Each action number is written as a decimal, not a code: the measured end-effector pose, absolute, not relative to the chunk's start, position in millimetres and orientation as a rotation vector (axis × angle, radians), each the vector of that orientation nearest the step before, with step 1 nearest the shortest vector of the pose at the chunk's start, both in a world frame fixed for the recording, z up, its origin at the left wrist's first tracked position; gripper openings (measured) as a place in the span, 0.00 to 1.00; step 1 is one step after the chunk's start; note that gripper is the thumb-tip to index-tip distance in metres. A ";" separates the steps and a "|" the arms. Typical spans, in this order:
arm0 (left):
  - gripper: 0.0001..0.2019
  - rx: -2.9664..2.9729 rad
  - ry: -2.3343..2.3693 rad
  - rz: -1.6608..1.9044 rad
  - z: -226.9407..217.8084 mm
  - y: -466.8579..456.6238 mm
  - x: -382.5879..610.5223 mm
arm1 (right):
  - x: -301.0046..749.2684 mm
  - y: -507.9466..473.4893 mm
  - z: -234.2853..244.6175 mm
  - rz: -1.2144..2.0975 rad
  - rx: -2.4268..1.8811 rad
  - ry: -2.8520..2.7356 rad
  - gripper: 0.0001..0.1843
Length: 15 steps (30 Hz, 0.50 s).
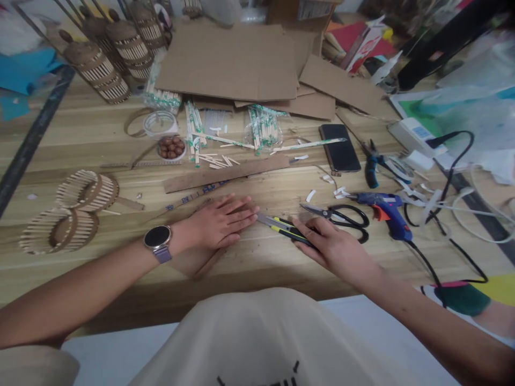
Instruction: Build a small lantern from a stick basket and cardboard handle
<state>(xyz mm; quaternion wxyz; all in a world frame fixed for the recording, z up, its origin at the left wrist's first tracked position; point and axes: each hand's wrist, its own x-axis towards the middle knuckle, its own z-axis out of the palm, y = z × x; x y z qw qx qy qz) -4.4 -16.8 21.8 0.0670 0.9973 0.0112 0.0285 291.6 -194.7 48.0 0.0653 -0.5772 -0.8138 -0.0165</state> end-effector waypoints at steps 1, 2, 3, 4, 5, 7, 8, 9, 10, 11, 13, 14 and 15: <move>0.30 3.003 0.040 0.068 22.4 -16.8 -4.3 | 290.6 -194.5 47.8 -0.038 -1.748 -2.456 0.27; 0.30 2.998 0.048 0.046 23.2 -16.9 -4.1 | 289.3 -194.3 47.5 -0.025 -1.753 -2.454 0.27; 0.30 2.993 0.059 0.020 24.1 -17.0 -3.8 | 287.9 -194.2 47.0 -0.007 -1.753 -2.455 0.27; 0.29 2.985 0.071 -0.007 25.1 -17.1 -3.5 | 286.4 -194.4 46.5 0.006 -1.751 -2.456 0.28; 0.29 2.976 0.079 -0.028 26.1 -17.3 -3.2 | 284.9 -195.1 46.1 0.010 -1.749 -2.455 0.28; 0.29 2.961 0.101 -0.070 27.7 -17.7 -2.5 | 281.9 -197.3 45.9 0.000 -1.739 -2.451 0.28; 0.29 2.956 0.108 -0.085 28.2 -17.9 -2.3 | 280.4 -198.6 46.1 -0.004 -1.734 -2.450 0.27; 0.29 2.954 0.113 -0.093 28.2 -18.1 -2.3 | 278.9 -199.7 46.6 -0.004 -1.731 -2.448 0.27; 0.28 2.953 0.119 -0.093 27.9 -18.1 -2.4 | 277.3 -200.4 47.1 0.002 -1.729 -2.447 0.27; 0.28 2.955 0.121 -0.086 27.2 -18.0 -2.6 | 275.8 -200.7 47.6 0.014 -1.729 -2.447 0.27; 0.29 2.966 0.120 -0.057 25.2 -17.7 -3.3 | 273.3 -199.9 48.0 0.043 -1.732 -2.439 0.27; 0.29 2.976 0.117 -0.041 24.2 -17.7 -3.6 | 272.6 -199.0 47.8 0.054 -1.734 -2.429 0.27; 0.29 2.988 0.114 -0.022 23.5 -18.0 -3.7 | 272.5 -197.9 47.4 0.061 -1.737 -2.416 0.27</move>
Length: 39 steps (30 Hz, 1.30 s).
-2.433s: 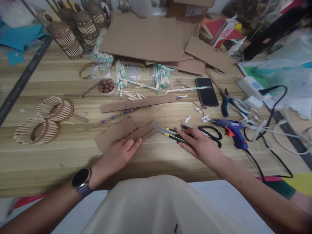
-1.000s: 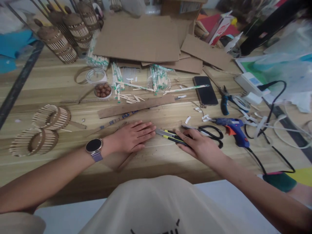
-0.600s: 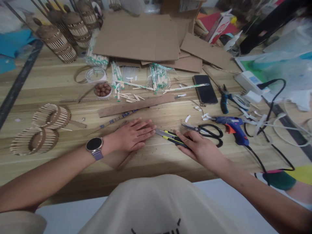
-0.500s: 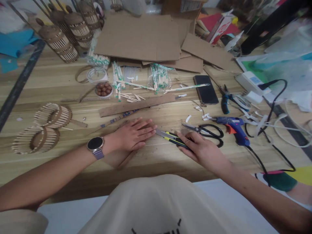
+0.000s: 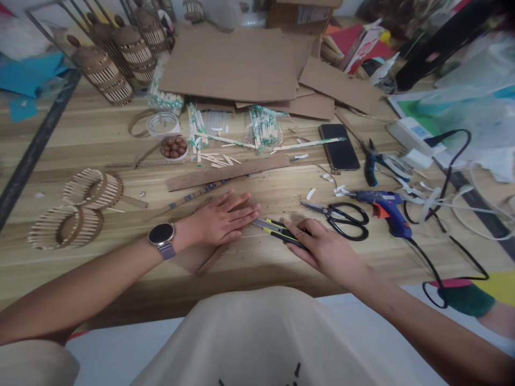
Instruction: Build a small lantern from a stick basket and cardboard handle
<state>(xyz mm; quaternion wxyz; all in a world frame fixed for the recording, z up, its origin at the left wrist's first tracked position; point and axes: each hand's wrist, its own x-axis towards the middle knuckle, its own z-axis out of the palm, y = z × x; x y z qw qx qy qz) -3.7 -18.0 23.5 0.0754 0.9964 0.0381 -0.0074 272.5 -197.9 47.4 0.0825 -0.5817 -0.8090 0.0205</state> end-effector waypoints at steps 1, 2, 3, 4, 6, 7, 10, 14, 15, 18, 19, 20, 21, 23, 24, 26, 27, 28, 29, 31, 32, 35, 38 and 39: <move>0.29 3.004 0.115 0.001 23.0 -18.6 -3.5 | 272.9 -196.6 46.9 0.073 -1.740 -2.401 0.27; 0.29 3.022 0.123 0.029 23.0 -19.7 -2.9 | 273.8 -195.1 46.2 0.088 -1.742 -2.383 0.27; 0.29 3.040 0.136 0.063 23.4 -21.4 -1.8 | 275.4 -193.5 45.6 0.105 -1.741 -2.367 0.26; 0.29 3.056 0.158 0.098 24.1 -23.6 -0.3 | 277.3 -191.7 45.2 0.123 -1.738 -2.354 0.26; 0.29 3.078 0.234 0.165 26.2 -28.8 3.7 | 282.1 -187.5 44.9 0.155 -1.728 -2.340 0.25; 0.29 3.082 0.278 0.192 27.3 -31.3 5.6 | 284.6 -185.1 45.1 0.162 -1.723 -2.338 0.25; 0.29 3.071 0.382 0.240 29.3 -35.5 7.3 | 291.3 -177.4 46.2 0.188 -1.708 -2.350 0.25; 0.34 3.013 0.309 0.153 29.1 -30.5 -4.3 | 295.6 -170.4 44.9 0.270 -1.668 -2.358 0.25; 0.35 3.000 0.271 0.106 29.1 -28.4 -8.2 | 295.7 -170.0 43.8 0.279 -1.660 -2.354 0.25; 0.36 2.977 0.229 -0.008 30.2 -24.2 -15.7 | 294.2 -171.8 41.6 0.268 -1.667 -2.345 0.25; 0.36 2.975 0.239 -0.030 30.6 -23.8 -16.3 | 293.3 -173.4 41.7 0.258 -1.674 -2.348 0.25; 0.36 2.976 0.250 -0.047 31.0 -23.8 -16.2 | 292.4 -175.3 42.3 0.249 -1.681 -2.356 0.25; 0.35 2.978 0.260 -0.058 31.3 -24.2 -15.6 | 291.3 -177.5 43.3 0.242 -1.685 -2.369 0.25; 0.35 2.983 0.268 -0.061 31.6 -25.2 -14.1 | 289.0 -182.1 46.0 0.234 -1.692 -2.399 0.25; 0.35 2.984 0.265 -0.054 31.5 -25.6 -13.5 | 287.6 -184.3 47.3 0.231 -1.700 -2.409 0.25; 0.35 2.984 0.258 -0.036 31.0 -26.0 -13.2 | 284.3 -188.0 49.0 0.221 -1.715 -2.413 0.26; 0.35 2.983 0.258 -0.032 30.6 -26.0 -13.4 | 282.5 -189.5 49.3 0.216 -1.719 -2.411 0.26; 0.35 2.985 0.259 -0.033 30.2 -25.9 -13.6 | 280.6 -191.0 49.4 0.208 -1.718 -2.409 0.25; 0.35 2.988 0.261 -0.038 29.8 -25.8 -13.9 | 278.7 -192.5 49.5 0.199 -1.711 -2.410 0.25; 0.34 2.997 0.257 -0.045 28.8 -25.5 -14.3 | 275.0 -195.8 49.5 0.184 -1.693 -2.417 0.25; 0.33 3.003 0.251 -0.042 28.4 -25.4 -14.4 | 273.3 -197.5 49.6 0.173 -1.689 -2.421 0.26; 0.32 3.015 0.234 -0.008 26.8 -25.3 -14.5 | 268.3 -201.5 49.9 0.134 -1.690 -2.428 0.26; 0.32 3.021 0.230 0.014 25.4 -25.0 -14.4 | 263.7 -203.7 50.3 0.099 -1.685 -2.435 0.27; 0.32 3.020 0.228 0.015 25.2 -24.8 -14.4 | 262.3 -204.4 50.7 0.088 -1.681 -2.437 0.27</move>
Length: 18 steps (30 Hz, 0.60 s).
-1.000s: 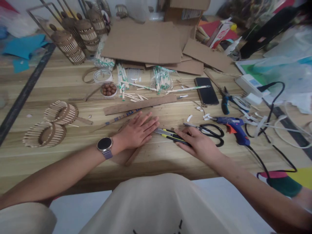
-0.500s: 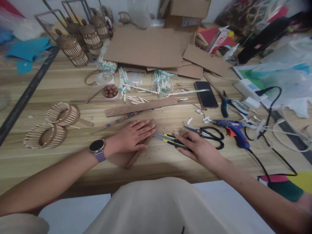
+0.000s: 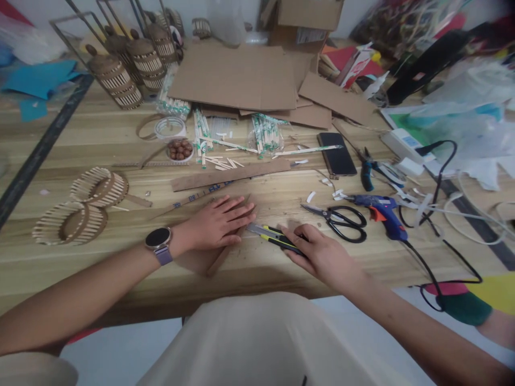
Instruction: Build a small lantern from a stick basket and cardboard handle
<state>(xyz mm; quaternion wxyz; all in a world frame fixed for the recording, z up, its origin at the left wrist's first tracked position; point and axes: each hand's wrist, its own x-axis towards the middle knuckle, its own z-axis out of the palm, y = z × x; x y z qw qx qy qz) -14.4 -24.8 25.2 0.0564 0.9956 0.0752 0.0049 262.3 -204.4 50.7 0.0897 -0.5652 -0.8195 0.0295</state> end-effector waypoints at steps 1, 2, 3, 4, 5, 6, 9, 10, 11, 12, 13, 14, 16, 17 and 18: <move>0.32 3.018 0.227 0.014 25.0 -24.6 -14.3 | 261.1 -205.2 51.2 0.077 -1.675 -2.439 0.27; 0.32 3.014 0.227 0.012 25.0 -24.5 -14.2 | 259.9 -206.1 51.9 0.069 -1.670 -2.441 0.27; 0.32 3.010 0.227 0.011 25.1 -24.3 -14.1 | 258.8 -206.9 52.6 0.067 -1.668 -2.443 0.27; 0.31 3.007 0.226 0.010 25.3 -24.2 -14.0 | 257.7 -207.6 53.3 0.069 -1.667 -2.448 0.27; 0.31 3.005 0.227 0.009 25.6 -24.2 -13.9 | 256.5 -208.1 53.9 0.074 -1.667 -2.452 0.27; 0.31 3.005 0.230 0.009 25.8 -24.2 -13.8 | 255.3 -208.4 54.3 0.080 -1.668 -2.456 0.27; 0.30 3.011 0.236 0.003 26.2 -24.2 -13.7 | 251.3 -209.7 55.2 0.094 -1.667 -2.460 0.26; 0.30 3.014 0.235 0.001 26.2 -24.3 -13.7 | 250.0 -210.7 55.4 0.104 -1.662 -2.463 0.25; 0.30 3.017 0.233 -0.001 26.2 -24.3 -13.7 | 248.8 -212.3 55.6 0.119 -1.658 -2.468 0.25; 0.30 3.017 0.232 -0.004 26.3 -24.4 -13.7 | 247.7 -214.2 55.8 0.137 -1.657 -2.475 0.24; 0.30 3.016 0.235 -0.008 26.4 -24.4 -13.7 | 246.8 -216.5 55.9 0.155 -1.658 -2.480 0.24; 0.30 3.011 0.242 -0.017 26.6 -24.5 -13.5 | 246.1 -218.9 55.8 0.175 -1.664 -2.483 0.24; 0.30 2.994 0.261 -0.040 27.4 -24.6 -13.1 | 245.6 -223.3 54.9 0.216 -1.684 -2.472 0.24; 0.29 2.983 0.268 -0.052 27.8 -24.5 -12.9 | 245.8 -225.0 54.0 0.242 -1.691 -2.458 0.25; 0.29 2.973 0.274 -0.060 28.1 -24.5 -12.6 | 246.1 -226.4 52.9 0.270 -1.692 -2.438 0.25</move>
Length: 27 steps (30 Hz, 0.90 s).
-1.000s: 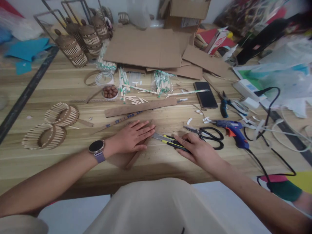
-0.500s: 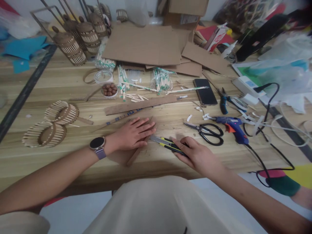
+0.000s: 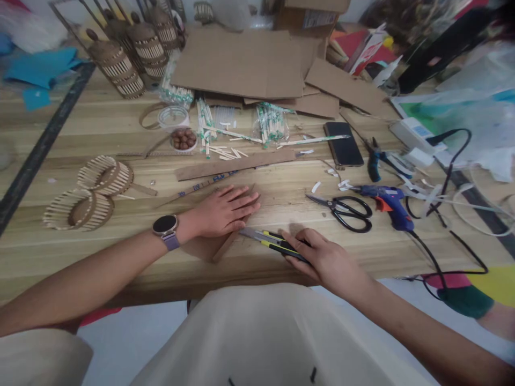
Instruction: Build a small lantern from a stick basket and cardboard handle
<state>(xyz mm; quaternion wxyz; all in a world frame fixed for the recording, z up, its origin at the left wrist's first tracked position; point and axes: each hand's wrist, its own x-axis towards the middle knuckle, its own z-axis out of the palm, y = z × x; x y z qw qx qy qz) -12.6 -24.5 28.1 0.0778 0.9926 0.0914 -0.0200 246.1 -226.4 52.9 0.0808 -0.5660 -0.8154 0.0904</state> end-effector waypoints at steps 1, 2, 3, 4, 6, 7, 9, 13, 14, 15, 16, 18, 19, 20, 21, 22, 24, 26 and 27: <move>0.29 2.962 0.278 -0.064 28.4 -24.3 -12.3 | 246.6 -227.5 51.6 0.299 -1.690 -2.414 0.25; 0.29 2.952 0.282 -0.064 28.5 -24.1 -12.1 | 247.0 -228.4 50.3 0.320 -1.687 -2.389 0.26; 0.28 2.943 0.284 -0.061 28.6 -23.9 -12.0 | 247.3 -229.0 49.1 0.333 -1.683 -2.366 0.25; 0.28 2.935 0.287 -0.056 28.5 -23.6 -12.0 | 247.4 -229.6 48.0 0.340 -1.677 -2.347 0.25; 0.28 2.920 0.294 -0.038 28.6 -23.0 -12.3 | 247.3 -230.5 46.9 0.341 -1.658 -2.322 0.25; 0.28 2.913 0.295 -0.029 28.8 -22.8 -12.7 | 247.2 -231.0 46.8 0.339 -1.649 -2.310 0.25; 0.27 2.903 0.289 -0.011 29.8 -22.5 -13.8 | 247.0 -232.2 47.0 0.331 -1.645 -2.286 0.24; 0.23 2.884 0.225 0.050 32.8 -22.4 -16.8 | 246.9 -234.9 45.6 0.296 -1.684 -2.241 0.25; 0.23 2.876 0.204 0.075 33.4 -22.4 -17.5 | 246.8 -235.4 44.7 0.290 -1.683 -2.235 0.25; 0.22 2.868 0.187 0.101 33.8 -22.4 -18.1 | 246.7 -235.8 43.8 0.284 -1.677 -2.229 0.25; 0.22 2.859 0.176 0.126 34.0 -22.3 -18.8 | 246.6 -236.1 42.9 0.279 -1.671 -2.226 0.25; 0.20 2.843 0.163 0.172 34.1 -22.0 -20.0 | 247.0 -236.4 41.6 0.263 -1.664 -2.217 0.26; 0.19 2.835 0.154 0.195 34.2 -21.8 -20.5 | 247.4 -236.5 41.3 0.254 -1.667 -2.210 0.25; 0.18 2.827 0.140 0.220 34.4 -21.8 -21.0 | 248.1 -236.4 41.2 0.244 -1.677 -2.199 0.25; 0.18 2.818 0.121 0.248 34.7 -22.0 -21.3 | 248.7 -236.2 41.4 0.233 -1.694 -2.186 0.25; 0.17 2.805 0.099 0.277 35.2 -22.5 -21.3 | 249.5 -236.0 41.7 0.224 -1.715 -2.172 0.25; 0.17 2.760 0.083 0.326 36.4 -24.9 -19.9 | 250.5 -235.3 42.5 0.212 -1.758 -2.157 0.25; 0.16 2.694 0.157 0.359 37.8 -29.4 -15.8 | 250.9 -234.8 43.1 0.216 -1.779 -2.157 0.25; 0.15 2.654 0.237 0.370 38.6 -32.2 -12.7 | 250.9 -234.7 43.2 0.222 -1.782 -2.159 0.25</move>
